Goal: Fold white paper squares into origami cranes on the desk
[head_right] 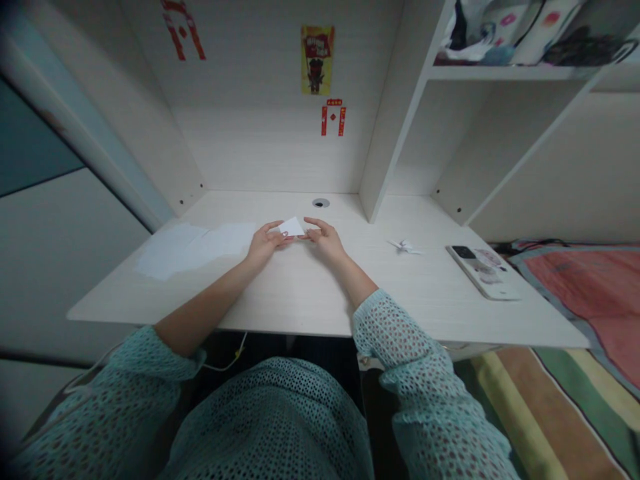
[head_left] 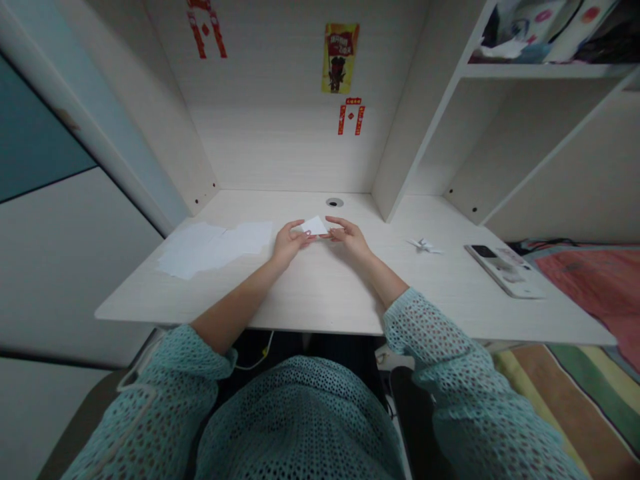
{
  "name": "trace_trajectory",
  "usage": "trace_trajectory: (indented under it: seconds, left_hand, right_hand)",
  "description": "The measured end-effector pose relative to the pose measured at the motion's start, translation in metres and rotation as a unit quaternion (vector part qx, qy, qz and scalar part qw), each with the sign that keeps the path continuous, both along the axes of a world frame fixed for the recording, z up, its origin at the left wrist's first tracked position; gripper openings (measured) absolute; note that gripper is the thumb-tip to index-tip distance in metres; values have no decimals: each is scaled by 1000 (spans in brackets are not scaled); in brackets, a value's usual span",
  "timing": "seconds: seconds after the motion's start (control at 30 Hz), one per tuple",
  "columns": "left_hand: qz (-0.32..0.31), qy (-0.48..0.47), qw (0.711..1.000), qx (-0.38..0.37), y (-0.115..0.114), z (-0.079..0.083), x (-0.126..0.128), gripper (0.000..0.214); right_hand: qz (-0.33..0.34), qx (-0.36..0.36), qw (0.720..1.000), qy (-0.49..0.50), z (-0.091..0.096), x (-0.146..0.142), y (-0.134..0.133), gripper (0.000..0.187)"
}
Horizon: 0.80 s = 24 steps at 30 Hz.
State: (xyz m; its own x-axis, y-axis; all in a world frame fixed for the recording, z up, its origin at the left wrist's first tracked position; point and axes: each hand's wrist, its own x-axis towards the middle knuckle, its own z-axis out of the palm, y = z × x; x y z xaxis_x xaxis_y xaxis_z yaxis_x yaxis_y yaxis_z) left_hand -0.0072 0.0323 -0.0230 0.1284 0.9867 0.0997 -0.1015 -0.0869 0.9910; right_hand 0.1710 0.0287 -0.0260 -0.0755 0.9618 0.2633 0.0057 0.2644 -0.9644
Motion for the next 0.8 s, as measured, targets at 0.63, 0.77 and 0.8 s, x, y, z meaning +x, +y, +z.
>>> trace_trajectory:
  seconds: [0.63, 0.77, 0.8]
  left_hand:
    - [-52, 78, 991, 96, -3, 11, -7, 50]
    - [-44, 93, 989, 107, -4, 14, -7, 42]
    - [-48, 97, 988, 110, -5, 14, -6, 41]
  right_hand:
    - [27, 44, 998, -20, 2, -15, -11, 23]
    - [-20, 38, 999, -13, 0, -16, -10, 26]
    - [-38, 45, 998, -7, 0, -16, -9, 26]
